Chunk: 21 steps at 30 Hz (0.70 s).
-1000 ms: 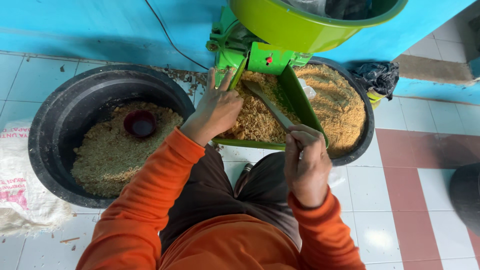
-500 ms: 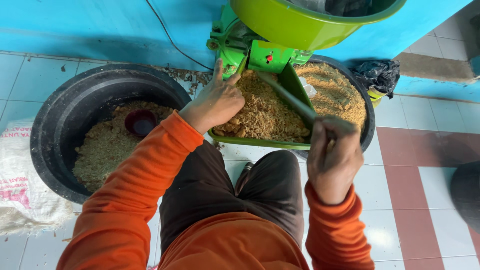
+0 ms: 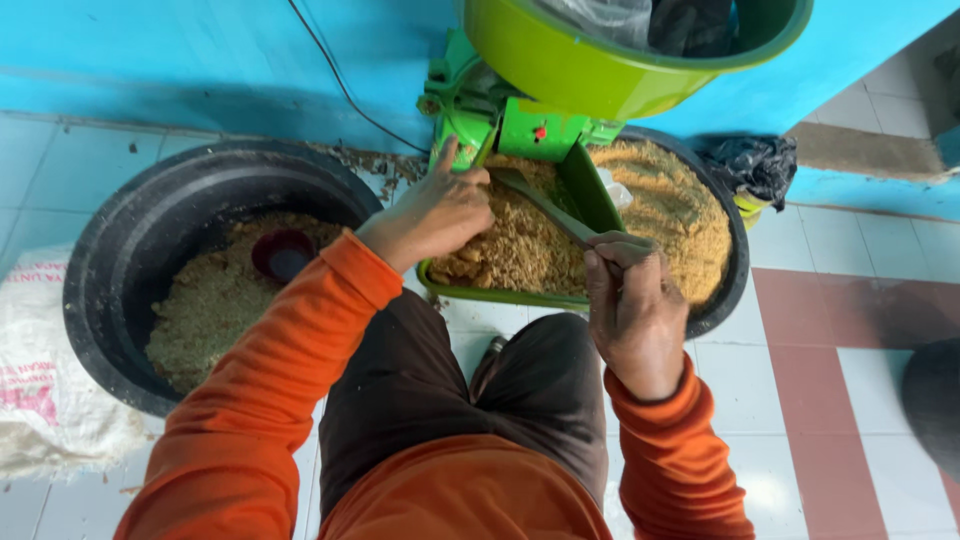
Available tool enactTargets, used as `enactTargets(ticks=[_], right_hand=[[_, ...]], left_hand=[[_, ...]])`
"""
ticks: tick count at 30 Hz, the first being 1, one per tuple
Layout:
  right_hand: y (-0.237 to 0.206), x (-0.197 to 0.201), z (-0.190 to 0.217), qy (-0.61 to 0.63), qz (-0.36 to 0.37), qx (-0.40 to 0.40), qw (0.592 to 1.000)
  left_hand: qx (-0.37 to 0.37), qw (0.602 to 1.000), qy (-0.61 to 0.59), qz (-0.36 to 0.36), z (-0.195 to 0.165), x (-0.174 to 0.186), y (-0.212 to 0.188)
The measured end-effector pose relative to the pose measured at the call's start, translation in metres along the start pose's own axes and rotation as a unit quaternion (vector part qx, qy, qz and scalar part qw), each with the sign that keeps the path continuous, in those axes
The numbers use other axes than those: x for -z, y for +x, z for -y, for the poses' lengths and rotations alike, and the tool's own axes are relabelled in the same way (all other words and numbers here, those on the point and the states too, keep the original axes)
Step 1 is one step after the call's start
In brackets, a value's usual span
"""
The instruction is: The person sits on the floor beside a green grinding machine and uses a scoop to move freshly ground material from the machine's output tray into a large black basin, repeatedly pushing the material together and clearing the tray as the machine dispenses more.
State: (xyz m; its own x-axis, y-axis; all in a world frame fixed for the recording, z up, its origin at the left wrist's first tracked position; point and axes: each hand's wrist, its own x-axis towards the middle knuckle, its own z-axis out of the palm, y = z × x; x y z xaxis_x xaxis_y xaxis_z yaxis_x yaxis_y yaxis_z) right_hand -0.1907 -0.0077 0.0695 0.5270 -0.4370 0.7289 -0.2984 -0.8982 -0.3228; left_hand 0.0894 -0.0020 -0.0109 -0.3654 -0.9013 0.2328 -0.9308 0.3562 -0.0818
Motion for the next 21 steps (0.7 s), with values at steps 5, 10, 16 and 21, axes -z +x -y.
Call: enactTargets(ticks=[5, 10, 16, 21], right_hand=[[-0.002, -0.007, 0.006, 0.016, -0.010, -0.023, 1.000], [-0.007, -0.008, 0.007, -0.016, -0.037, 0.028, 0.999], [-0.011, -0.005, 0.009, 0.014, 0.021, -0.032, 0.999], [-0.008, 0.003, 0.017, -0.001, -0.010, -0.025, 1.000]], left_hand=[[0.049, 0.999, -0.023, -0.006, 0.004, -0.006, 0.006], [0.065, 0.992, -0.007, -0.107, 0.019, -0.018, 0.025], [0.154, 0.987, 0.003, -0.037, 0.027, -0.035, 0.057], [0.174, 0.975, -0.055, -0.129, 0.025, -0.037, 0.047]])
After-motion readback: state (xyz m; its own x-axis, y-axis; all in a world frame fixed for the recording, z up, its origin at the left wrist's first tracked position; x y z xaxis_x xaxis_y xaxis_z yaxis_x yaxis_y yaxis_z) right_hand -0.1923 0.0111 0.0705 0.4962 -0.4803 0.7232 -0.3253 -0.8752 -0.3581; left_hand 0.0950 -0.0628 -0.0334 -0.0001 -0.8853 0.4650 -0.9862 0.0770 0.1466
